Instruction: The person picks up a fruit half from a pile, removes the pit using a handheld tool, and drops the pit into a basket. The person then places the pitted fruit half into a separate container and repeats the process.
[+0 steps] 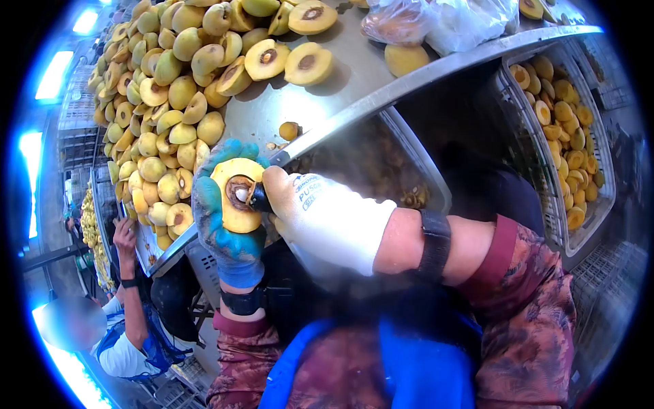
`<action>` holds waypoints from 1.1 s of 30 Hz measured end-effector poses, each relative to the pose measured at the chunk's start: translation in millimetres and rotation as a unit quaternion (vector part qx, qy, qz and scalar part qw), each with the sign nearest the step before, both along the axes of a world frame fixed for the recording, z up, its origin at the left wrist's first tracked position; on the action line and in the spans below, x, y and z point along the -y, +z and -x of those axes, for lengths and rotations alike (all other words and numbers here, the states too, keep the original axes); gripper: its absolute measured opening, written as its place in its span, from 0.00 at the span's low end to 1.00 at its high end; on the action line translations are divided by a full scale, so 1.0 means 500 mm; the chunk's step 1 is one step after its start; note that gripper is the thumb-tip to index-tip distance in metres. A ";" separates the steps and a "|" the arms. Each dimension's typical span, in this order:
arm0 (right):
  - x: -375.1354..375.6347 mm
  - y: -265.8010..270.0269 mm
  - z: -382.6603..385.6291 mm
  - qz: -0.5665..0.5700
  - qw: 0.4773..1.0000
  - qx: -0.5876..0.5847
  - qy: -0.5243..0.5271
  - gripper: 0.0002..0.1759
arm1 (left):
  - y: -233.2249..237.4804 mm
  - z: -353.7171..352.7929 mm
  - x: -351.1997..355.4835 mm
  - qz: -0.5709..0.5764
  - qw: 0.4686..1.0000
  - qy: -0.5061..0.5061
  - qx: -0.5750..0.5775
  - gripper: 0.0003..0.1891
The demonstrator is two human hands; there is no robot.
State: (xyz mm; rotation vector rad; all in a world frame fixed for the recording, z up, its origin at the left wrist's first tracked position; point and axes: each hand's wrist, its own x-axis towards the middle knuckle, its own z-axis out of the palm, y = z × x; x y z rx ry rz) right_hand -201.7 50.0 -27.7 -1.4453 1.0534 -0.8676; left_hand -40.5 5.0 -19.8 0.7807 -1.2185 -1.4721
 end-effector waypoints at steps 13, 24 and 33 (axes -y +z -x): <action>0.002 0.039 -0.015 -0.069 0.996 0.011 -0.062 0.17 | 0.013 0.004 0.017 -0.006 1.000 0.020 0.018 0.35; -0.007 0.074 -0.006 -0.256 0.957 0.122 0.059 0.21 | 0.015 -0.002 -0.003 0.037 0.997 0.029 0.060 0.25; -0.001 0.056 -0.008 -0.394 0.835 0.361 0.131 0.13 | 0.020 0.003 0.026 0.002 0.997 -0.063 0.054 0.28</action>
